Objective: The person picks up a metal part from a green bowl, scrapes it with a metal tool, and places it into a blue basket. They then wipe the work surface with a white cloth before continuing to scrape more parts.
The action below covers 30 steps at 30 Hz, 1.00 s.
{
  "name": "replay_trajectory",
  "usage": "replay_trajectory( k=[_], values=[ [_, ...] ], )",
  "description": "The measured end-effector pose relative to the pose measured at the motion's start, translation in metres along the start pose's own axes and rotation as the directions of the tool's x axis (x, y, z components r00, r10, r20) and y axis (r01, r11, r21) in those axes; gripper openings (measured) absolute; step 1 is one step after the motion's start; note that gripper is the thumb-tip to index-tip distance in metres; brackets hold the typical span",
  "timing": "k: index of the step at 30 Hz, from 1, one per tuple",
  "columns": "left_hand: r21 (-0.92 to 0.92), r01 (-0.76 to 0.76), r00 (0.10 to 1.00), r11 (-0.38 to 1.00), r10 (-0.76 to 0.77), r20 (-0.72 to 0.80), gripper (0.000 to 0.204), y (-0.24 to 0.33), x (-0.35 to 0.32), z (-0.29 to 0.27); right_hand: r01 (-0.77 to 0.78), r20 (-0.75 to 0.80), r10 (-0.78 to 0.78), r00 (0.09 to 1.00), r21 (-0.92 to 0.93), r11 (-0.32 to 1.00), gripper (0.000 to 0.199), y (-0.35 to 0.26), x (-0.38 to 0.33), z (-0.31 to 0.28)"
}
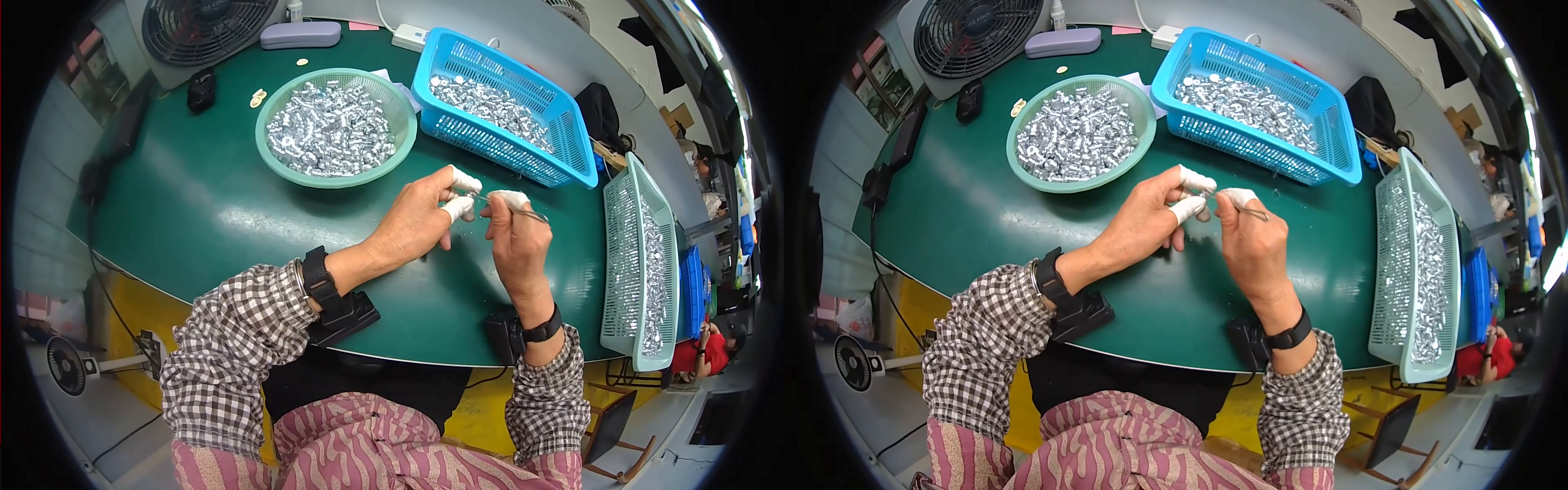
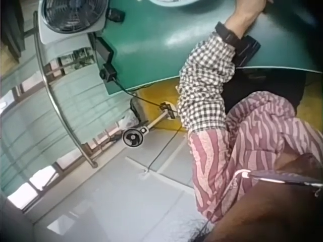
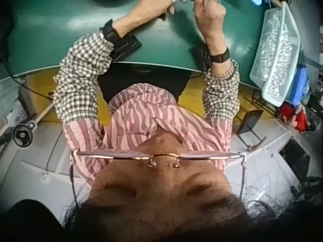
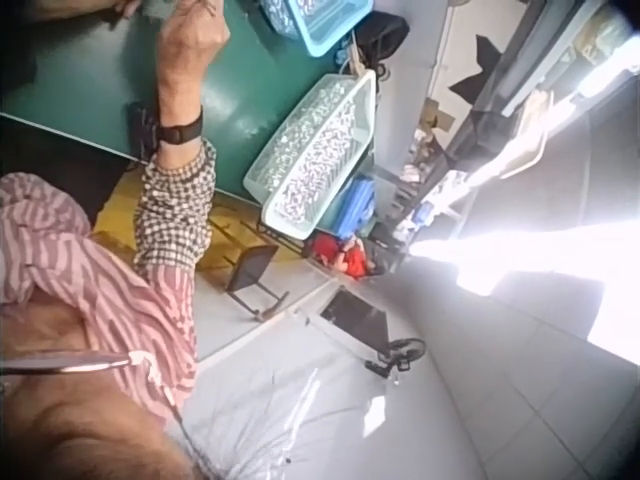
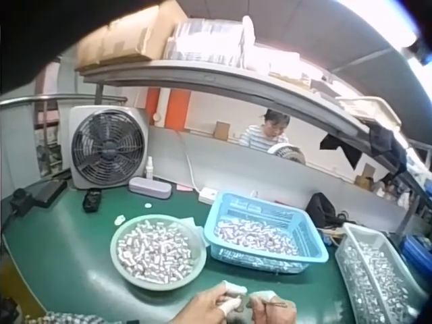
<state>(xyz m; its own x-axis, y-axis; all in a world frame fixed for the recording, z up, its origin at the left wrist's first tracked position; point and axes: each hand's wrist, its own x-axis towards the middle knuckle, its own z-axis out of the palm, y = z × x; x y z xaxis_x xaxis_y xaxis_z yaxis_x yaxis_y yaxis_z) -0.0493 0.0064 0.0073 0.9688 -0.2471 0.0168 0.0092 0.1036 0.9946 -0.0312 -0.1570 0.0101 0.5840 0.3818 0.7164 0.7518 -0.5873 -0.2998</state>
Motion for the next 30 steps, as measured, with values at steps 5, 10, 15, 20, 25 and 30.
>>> replay_trajectory(
  k=[5, 10, 15, 20, 25, 30],
  values=[
    [-0.015, -0.028, 1.0, 0.999, 0.028, -0.004, 0.018, 0.002, 0.001, 0.002, -0.007, 0.091, 0.007, 0.996, 0.002, 1.0, 0.006, 0.003, -0.003, 0.004],
    [0.023, -0.023, 0.999, 0.999, 0.023, -0.027, 0.018, 0.001, 0.003, -0.009, 0.006, 0.113, -0.019, 0.993, 0.118, 0.993, 0.011, 0.001, -0.002, 0.001],
    [0.013, -0.02, 0.999, 1.0, 0.02, -0.027, 0.018, 0.0, 0.0, -0.004, -0.053, 0.146, 0.035, 0.989, 0.124, 0.991, 0.012, 0.001, -0.004, 0.001],
    [0.028, -0.035, 0.999, 0.999, 0.035, -0.016, 0.019, 0.0, 0.001, -0.003, 0.001, 0.139, -0.011, 0.99, 0.069, 0.998, 0.013, 0.006, -0.007, 0.005],
    [0.008, -0.012, 1.0, 1.0, 0.012, -0.011, 0.019, -0.003, 0.002, -0.004, -0.057, 0.167, 0.04, 0.985, 0.097, 0.994, 0.014, 0.004, -0.004, 0.003],
    [0.018, 0.049, 0.998, 0.999, -0.049, -0.036, 0.021, 0.006, 0.001, -0.006, -0.151, 0.11, 0.129, 0.985, 0.22, 0.964, 0.019, -0.007, -0.001, -0.012]
  ],
)
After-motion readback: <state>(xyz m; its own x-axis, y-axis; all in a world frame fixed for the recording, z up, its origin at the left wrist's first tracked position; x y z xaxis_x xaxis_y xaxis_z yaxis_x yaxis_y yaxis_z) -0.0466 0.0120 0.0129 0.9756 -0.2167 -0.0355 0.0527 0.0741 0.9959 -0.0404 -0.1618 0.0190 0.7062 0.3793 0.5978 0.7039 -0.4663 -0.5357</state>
